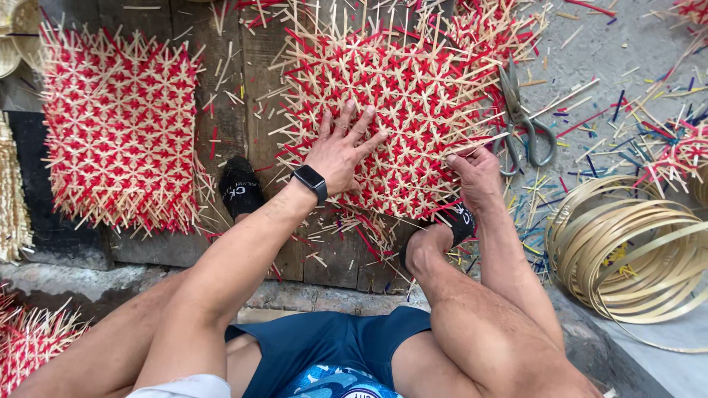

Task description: The person sits on the floor and repeatedly trims the edges of woven bamboo mats using shears, then places a bamboo ring around each mat to form a basket. The person stacks the finished baskets and continues the cycle with additional mats.

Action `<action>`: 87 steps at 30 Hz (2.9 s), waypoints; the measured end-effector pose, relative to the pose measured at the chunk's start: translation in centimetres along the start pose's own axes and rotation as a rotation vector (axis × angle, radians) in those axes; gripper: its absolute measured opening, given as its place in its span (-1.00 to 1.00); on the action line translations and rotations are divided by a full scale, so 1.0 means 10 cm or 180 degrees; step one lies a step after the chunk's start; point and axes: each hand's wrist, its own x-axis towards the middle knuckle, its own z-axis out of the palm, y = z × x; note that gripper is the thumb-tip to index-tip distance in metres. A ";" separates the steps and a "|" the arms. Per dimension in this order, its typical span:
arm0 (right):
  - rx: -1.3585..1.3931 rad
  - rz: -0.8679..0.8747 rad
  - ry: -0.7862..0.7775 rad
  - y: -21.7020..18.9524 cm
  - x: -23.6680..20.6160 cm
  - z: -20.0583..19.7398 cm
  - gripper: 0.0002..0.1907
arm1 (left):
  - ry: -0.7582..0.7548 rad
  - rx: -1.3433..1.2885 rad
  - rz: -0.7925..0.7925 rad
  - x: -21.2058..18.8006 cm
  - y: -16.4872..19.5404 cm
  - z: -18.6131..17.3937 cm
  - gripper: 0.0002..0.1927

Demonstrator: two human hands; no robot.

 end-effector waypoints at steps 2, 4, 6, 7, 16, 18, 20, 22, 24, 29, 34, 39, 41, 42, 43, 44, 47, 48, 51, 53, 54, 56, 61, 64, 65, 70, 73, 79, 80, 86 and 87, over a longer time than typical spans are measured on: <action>0.0164 -0.0096 0.0034 0.09 -0.02 -0.01 -0.85 | 0.0000 -0.0055 0.0016 0.01 0.02 -0.02 0.38; 0.0280 -0.0245 0.0038 0.16 -0.02 -0.03 -0.84 | -0.0041 -0.0069 0.0020 0.00 0.03 -0.05 0.39; 0.0164 -0.0210 0.0156 0.19 -0.03 -0.04 -0.84 | -0.0109 -0.0064 0.0015 -0.01 0.03 -0.08 0.41; 0.0104 -0.0196 0.0213 0.18 -0.04 -0.03 -0.84 | -0.0245 -0.0095 -0.0032 -0.02 0.03 -0.10 0.45; -0.0253 -0.0807 0.0650 -0.20 -0.40 0.21 -0.70 | 0.0119 -0.0071 0.0086 -0.09 -0.07 -0.01 0.40; -0.0490 -0.1333 0.1130 -0.31 -0.57 0.08 -0.69 | 0.0117 -0.0232 0.0151 -0.09 -0.17 0.00 0.36; -0.1040 -0.1763 0.1804 -0.43 -0.87 -0.18 -0.70 | 0.0182 -0.0182 0.0264 -0.10 -0.25 0.00 0.37; -0.1874 -0.2065 0.2575 -0.53 -1.19 -0.51 -0.71 | 0.0107 -0.0206 0.0244 -0.10 -0.30 -0.01 0.41; -0.2702 -0.2023 0.3361 -0.61 -1.50 -0.85 -0.68 | 0.0054 -0.0138 0.0190 -0.09 -0.32 -0.03 0.42; -0.3533 -0.0675 0.3370 -0.58 -2.04 -1.48 -0.50 | 0.0058 -0.0060 0.0148 -0.07 -0.36 -0.02 0.42; -0.5788 0.0310 0.2741 -0.30 -2.45 -1.95 -0.45 | 0.0206 -0.0092 0.0344 -0.07 -0.44 0.01 0.42; -0.6373 0.1832 0.1928 -0.16 -2.66 -2.42 -0.67 | 0.0107 -0.0134 0.0249 -0.03 -0.48 0.02 0.43; -0.6310 0.1537 0.1832 -0.19 -2.71 -2.40 -0.75 | 0.0081 -0.0129 0.0241 -0.03 -0.49 0.04 0.43; -0.6237 0.1419 0.1741 -0.25 -2.73 -2.34 -0.79 | 0.0104 -0.0132 0.0270 -0.02 -0.50 0.04 0.43; -0.6180 0.1287 0.1644 -0.37 -2.76 -2.27 -0.82 | 0.0137 -0.0146 0.0284 -0.02 -0.50 0.03 0.43; -0.6232 0.0967 0.1758 -0.52 -2.79 -2.15 -0.86 | 0.0131 -0.0123 0.0293 -0.01 -0.49 0.00 0.42; -0.5998 0.0031 0.2099 -1.16 -2.93 -1.63 -0.82 | 0.0050 -0.0107 0.0207 0.03 -0.36 -0.19 0.36; -0.5681 -0.0242 0.2225 -1.43 -2.97 -1.43 -0.78 | -0.0007 -0.0137 0.0123 0.06 -0.27 -0.32 0.33; -0.5228 -0.2201 0.1828 -2.18 -2.99 -0.71 -0.90 | 0.1334 -0.0538 0.0795 0.06 0.22 -0.75 0.01; -0.4729 -0.2734 0.0967 -2.55 -2.89 -0.17 -0.86 | 0.2457 -0.0681 0.1907 0.01 0.68 -1.06 -0.18; -0.4419 -0.2975 0.0539 -2.68 -2.82 0.10 -0.86 | 0.2388 -0.1173 0.2102 -0.12 0.90 -1.19 -0.28; -0.4151 -0.3292 -0.0238 -2.89 -2.71 0.55 -0.80 | 0.2240 -0.2144 0.2510 -0.36 1.24 -1.45 -0.48; -0.3911 -0.4368 -0.0294 -3.29 -2.41 0.97 -0.82 | 0.1843 -0.4965 0.1182 -0.79 1.25 -1.87 -0.75; -0.3746 -0.4740 -0.0065 -3.16 -2.22 1.12 -0.84 | 0.1220 -0.5798 0.0903 -1.00 1.04 -1.96 -0.77; -0.3936 -0.4911 -0.0160 -3.08 -2.15 1.20 -0.82 | 0.1034 -0.5783 0.0889 -1.01 1.00 -1.98 -0.76; -0.4410 -0.5396 -0.0638 -2.64 -1.90 1.81 -0.82 | -0.0334 -0.5630 0.0297 -0.84 0.71 -2.15 -0.32; -0.4375 -0.5513 -0.0549 -2.45 -1.87 2.04 -0.82 | -0.0176 -0.5446 0.0208 -0.81 0.63 -1.97 -0.28; -0.4245 -0.5075 -0.0347 -2.07 -1.76 2.08 -0.82 | 0.0216 -0.5529 -0.0818 -0.75 0.48 -1.58 -0.25; -0.4278 -0.4963 -0.0358 -2.03 -1.72 2.08 -0.83 | 0.0126 -0.5621 -0.0927 -0.72 0.47 -1.53 -0.23; -0.3760 -0.3860 0.0282 -2.23 -1.33 1.79 -0.64 | -0.0073 -0.5938 -0.0185 -0.56 0.23 -1.38 -0.50; -0.3342 -0.3566 0.0517 -2.30 -1.28 1.61 -0.61 | 0.0379 -0.6290 0.0133 -0.55 0.14 -1.37 -0.52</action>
